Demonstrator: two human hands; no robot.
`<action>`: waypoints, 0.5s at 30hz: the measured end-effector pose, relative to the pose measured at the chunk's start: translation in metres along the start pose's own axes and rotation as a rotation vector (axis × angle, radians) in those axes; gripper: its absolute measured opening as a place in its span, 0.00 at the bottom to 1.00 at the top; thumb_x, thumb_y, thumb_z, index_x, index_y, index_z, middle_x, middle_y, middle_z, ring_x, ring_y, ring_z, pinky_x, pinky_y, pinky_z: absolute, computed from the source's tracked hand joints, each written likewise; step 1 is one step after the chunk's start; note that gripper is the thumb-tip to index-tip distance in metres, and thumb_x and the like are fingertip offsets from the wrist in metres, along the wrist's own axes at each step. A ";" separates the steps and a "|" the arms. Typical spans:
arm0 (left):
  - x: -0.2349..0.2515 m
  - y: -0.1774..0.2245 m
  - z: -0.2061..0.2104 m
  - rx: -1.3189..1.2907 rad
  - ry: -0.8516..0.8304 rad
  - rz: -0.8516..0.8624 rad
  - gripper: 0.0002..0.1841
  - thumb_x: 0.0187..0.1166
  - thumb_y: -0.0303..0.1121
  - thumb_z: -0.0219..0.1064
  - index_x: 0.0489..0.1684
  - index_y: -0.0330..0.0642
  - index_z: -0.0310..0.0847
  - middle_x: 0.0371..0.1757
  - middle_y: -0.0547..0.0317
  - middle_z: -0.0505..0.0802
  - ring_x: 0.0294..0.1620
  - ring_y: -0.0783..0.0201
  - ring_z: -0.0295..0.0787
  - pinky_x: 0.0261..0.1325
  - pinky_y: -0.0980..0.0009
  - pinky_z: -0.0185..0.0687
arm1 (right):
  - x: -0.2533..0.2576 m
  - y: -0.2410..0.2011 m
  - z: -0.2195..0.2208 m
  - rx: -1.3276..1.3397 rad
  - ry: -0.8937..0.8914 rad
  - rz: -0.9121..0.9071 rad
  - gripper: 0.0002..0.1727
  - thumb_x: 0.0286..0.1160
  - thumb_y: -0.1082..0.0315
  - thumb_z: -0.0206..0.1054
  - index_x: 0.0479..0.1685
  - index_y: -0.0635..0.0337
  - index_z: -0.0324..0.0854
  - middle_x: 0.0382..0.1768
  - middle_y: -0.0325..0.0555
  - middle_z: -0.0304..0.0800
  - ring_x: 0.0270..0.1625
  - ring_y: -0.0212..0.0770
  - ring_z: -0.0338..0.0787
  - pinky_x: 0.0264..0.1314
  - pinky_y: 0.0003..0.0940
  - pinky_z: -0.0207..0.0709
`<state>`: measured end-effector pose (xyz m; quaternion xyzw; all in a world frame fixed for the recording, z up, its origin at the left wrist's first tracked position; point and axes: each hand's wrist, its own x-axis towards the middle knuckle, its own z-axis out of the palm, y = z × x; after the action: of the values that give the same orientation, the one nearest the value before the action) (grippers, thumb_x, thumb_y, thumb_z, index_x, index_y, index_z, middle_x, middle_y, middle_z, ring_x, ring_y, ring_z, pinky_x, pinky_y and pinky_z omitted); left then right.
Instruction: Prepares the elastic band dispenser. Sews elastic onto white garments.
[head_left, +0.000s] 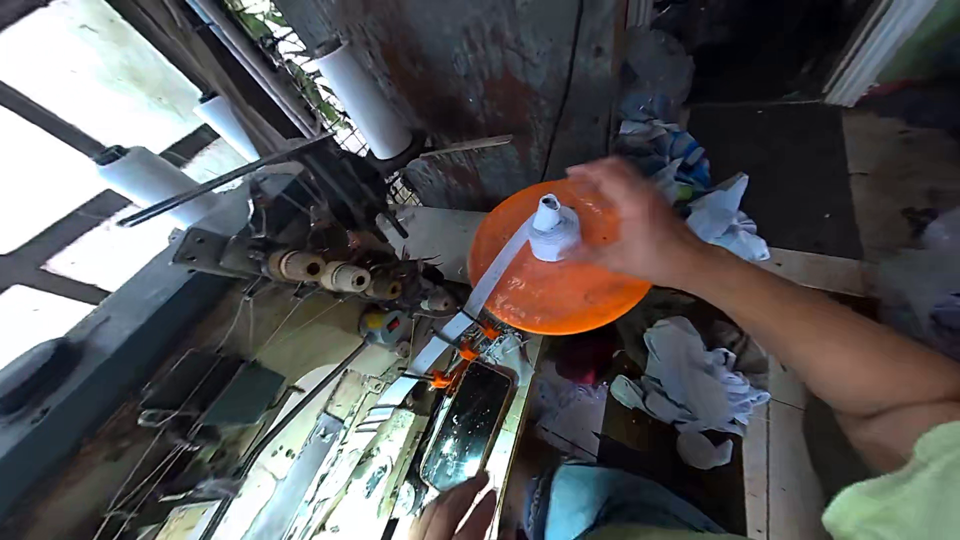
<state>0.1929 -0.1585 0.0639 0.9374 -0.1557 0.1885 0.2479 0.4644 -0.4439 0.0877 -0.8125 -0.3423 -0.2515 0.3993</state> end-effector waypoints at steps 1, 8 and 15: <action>0.038 0.006 0.010 -0.017 -0.032 0.084 0.13 0.83 0.36 0.67 0.54 0.35 0.88 0.58 0.42 0.93 0.64 0.57 0.88 0.70 0.66 0.80 | 0.003 0.006 0.004 -0.025 -0.155 0.097 0.45 0.61 0.54 0.85 0.78 0.68 0.72 0.71 0.62 0.80 0.70 0.54 0.85 0.73 0.52 0.79; 0.230 0.000 0.058 0.021 -0.036 0.105 0.28 0.75 0.31 0.73 0.74 0.28 0.74 0.75 0.33 0.81 0.71 0.41 0.83 0.70 0.45 0.80 | 0.008 0.035 -0.044 0.085 -0.209 0.201 0.10 0.80 0.78 0.62 0.53 0.69 0.87 0.44 0.55 0.93 0.41 0.43 0.93 0.50 0.40 0.88; 0.260 -0.021 0.098 -0.080 -0.167 -0.028 0.38 0.67 0.40 0.82 0.75 0.31 0.72 0.61 0.38 0.90 0.67 0.44 0.87 0.72 0.42 0.79 | 0.033 0.049 -0.031 0.297 -0.391 0.137 0.10 0.78 0.77 0.65 0.52 0.71 0.87 0.46 0.54 0.93 0.47 0.40 0.92 0.56 0.37 0.85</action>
<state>0.4566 -0.2441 0.0887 0.9412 -0.1704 0.0999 0.2741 0.5186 -0.4795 0.1035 -0.7994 -0.3903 -0.0089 0.4566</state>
